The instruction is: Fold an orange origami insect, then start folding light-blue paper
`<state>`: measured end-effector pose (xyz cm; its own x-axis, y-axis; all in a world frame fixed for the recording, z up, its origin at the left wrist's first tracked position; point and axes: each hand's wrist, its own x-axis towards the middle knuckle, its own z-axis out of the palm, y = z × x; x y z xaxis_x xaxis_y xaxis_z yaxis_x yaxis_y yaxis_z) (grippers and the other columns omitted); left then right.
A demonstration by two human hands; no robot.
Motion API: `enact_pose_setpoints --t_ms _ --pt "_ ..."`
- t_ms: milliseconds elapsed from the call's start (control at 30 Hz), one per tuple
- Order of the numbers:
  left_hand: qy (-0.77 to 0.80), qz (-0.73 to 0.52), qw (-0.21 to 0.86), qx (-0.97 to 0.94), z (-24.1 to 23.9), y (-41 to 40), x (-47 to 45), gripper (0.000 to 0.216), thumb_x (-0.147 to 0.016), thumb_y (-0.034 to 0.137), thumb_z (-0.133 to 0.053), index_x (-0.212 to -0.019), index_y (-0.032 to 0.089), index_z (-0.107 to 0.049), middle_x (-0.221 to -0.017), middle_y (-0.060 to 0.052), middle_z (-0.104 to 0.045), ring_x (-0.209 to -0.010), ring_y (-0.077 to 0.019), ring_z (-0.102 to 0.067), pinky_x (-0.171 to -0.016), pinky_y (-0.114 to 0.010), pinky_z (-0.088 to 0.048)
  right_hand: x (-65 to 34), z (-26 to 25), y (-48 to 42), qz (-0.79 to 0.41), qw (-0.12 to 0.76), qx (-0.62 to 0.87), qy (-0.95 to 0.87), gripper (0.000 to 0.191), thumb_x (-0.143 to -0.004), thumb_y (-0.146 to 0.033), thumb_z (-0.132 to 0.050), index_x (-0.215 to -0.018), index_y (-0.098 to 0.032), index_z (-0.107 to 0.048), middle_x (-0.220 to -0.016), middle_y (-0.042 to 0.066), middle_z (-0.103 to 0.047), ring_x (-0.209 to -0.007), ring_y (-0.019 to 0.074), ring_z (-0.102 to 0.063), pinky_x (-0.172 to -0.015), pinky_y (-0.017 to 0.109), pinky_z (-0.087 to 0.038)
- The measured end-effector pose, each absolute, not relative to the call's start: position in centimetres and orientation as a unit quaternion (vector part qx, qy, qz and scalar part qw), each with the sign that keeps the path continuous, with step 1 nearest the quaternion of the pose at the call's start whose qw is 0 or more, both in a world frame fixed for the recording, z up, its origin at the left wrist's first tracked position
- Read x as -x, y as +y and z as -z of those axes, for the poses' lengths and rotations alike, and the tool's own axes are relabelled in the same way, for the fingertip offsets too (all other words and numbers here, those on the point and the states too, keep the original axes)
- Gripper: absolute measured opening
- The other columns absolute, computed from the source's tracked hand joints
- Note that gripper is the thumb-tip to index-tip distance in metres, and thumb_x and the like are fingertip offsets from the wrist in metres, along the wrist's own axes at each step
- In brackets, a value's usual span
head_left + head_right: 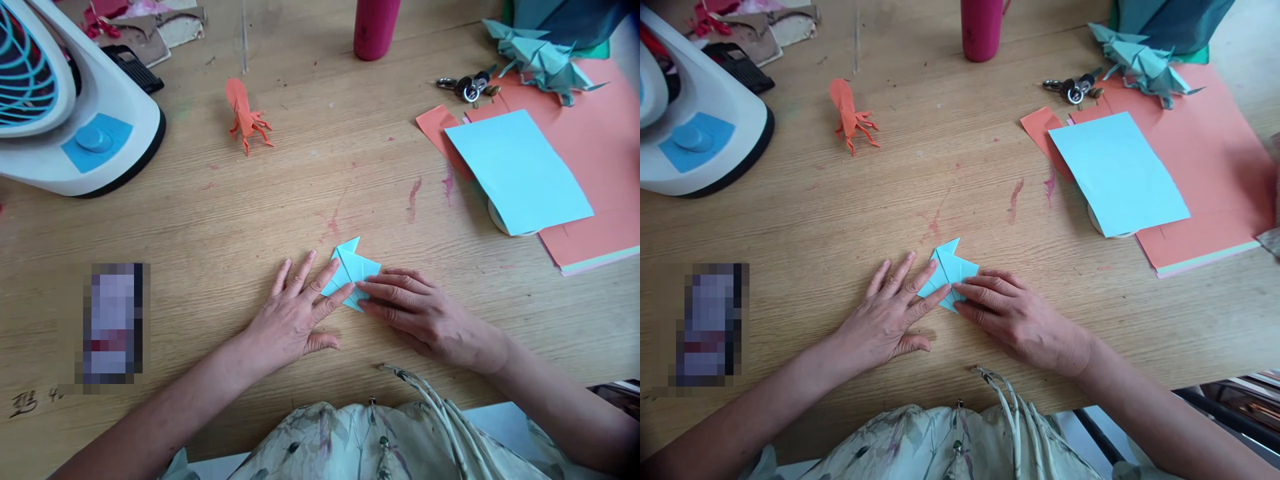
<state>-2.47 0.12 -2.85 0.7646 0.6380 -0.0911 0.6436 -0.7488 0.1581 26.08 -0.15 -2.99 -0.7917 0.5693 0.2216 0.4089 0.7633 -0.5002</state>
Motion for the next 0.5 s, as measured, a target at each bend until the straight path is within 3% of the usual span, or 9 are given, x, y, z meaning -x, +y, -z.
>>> enact_pose_setpoints --t_ms 200,500 --pt "0.338 0.017 0.084 -0.937 2.56 0.25 2.32 0.085 -0.087 0.069 -0.054 -0.158 0.031 -0.03 -0.167 -0.013 -0.025 -0.15 -0.0481 -0.019 -0.115 -0.071 -0.022 -26.32 3.24 -0.5 -0.212 0.157 0.267 -0.927 0.047 -0.105 -0.02 -0.043 -0.151 -0.01 -0.044 -0.151 0.017 -0.052 -0.146 0.0274 -0.043 -0.119 0.053 -0.037" --pt "0.344 0.012 0.077 -0.936 2.52 0.18 2.2 0.083 -0.086 0.069 -0.056 -0.157 0.033 -0.035 -0.167 -0.011 -0.025 -0.15 -0.0471 -0.02 -0.115 -0.069 -0.021 -26.15 3.08 -0.52 -0.236 0.176 0.252 -0.922 0.047 -0.105 -0.018 -0.044 -0.151 -0.01 -0.043 -0.148 0.018 -0.055 -0.145 0.0277 -0.044 -0.118 0.055 -0.039"
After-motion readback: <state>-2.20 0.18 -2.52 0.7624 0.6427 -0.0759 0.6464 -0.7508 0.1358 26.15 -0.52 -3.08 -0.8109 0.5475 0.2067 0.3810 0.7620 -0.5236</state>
